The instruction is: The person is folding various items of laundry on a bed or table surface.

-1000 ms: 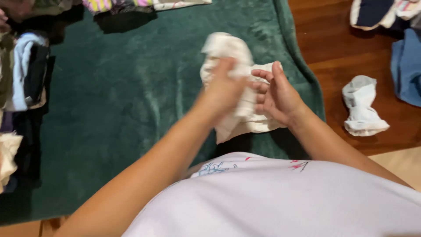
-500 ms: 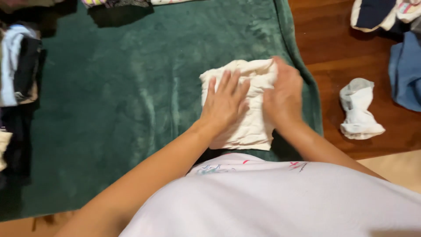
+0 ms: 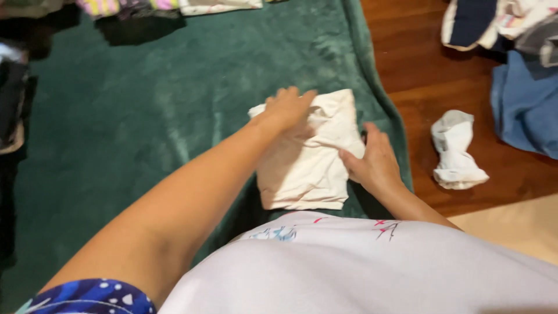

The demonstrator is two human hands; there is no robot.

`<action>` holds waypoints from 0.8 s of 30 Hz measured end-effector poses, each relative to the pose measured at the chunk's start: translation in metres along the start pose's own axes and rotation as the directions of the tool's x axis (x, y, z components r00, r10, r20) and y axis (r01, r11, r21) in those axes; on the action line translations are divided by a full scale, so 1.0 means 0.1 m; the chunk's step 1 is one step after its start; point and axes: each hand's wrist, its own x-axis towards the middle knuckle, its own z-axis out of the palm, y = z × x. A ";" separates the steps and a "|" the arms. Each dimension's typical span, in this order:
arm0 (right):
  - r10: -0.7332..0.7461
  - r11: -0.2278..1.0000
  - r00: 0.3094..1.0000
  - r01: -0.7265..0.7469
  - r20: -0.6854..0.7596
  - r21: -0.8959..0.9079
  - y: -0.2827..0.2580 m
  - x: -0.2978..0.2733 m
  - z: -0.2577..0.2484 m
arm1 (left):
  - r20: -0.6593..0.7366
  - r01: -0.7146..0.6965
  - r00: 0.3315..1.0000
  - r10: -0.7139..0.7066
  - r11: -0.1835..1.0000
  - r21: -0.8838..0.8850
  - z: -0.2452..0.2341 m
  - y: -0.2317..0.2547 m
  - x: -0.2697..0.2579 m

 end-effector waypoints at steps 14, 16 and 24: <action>-0.043 -0.512 0.628 -0.682 0.777 0.523 0.09 0.48 0.02 | 0.433 0.683 0.728 -0.531 0.515 -0.518 -0.09 -0.85 -0.20; -0.068 -0.496 0.610 -0.707 0.789 0.504 0.06 0.43 0.15 | 0.473 0.684 0.712 -0.518 0.362 -0.633 -0.09 -0.86 -0.46; 0.162 -0.053 0.543 -0.829 0.824 0.557 -0.38 0.48 0.17 | 0.101 0.573 0.801 -0.591 0.705 -0.419 -0.04 -0.47 -0.72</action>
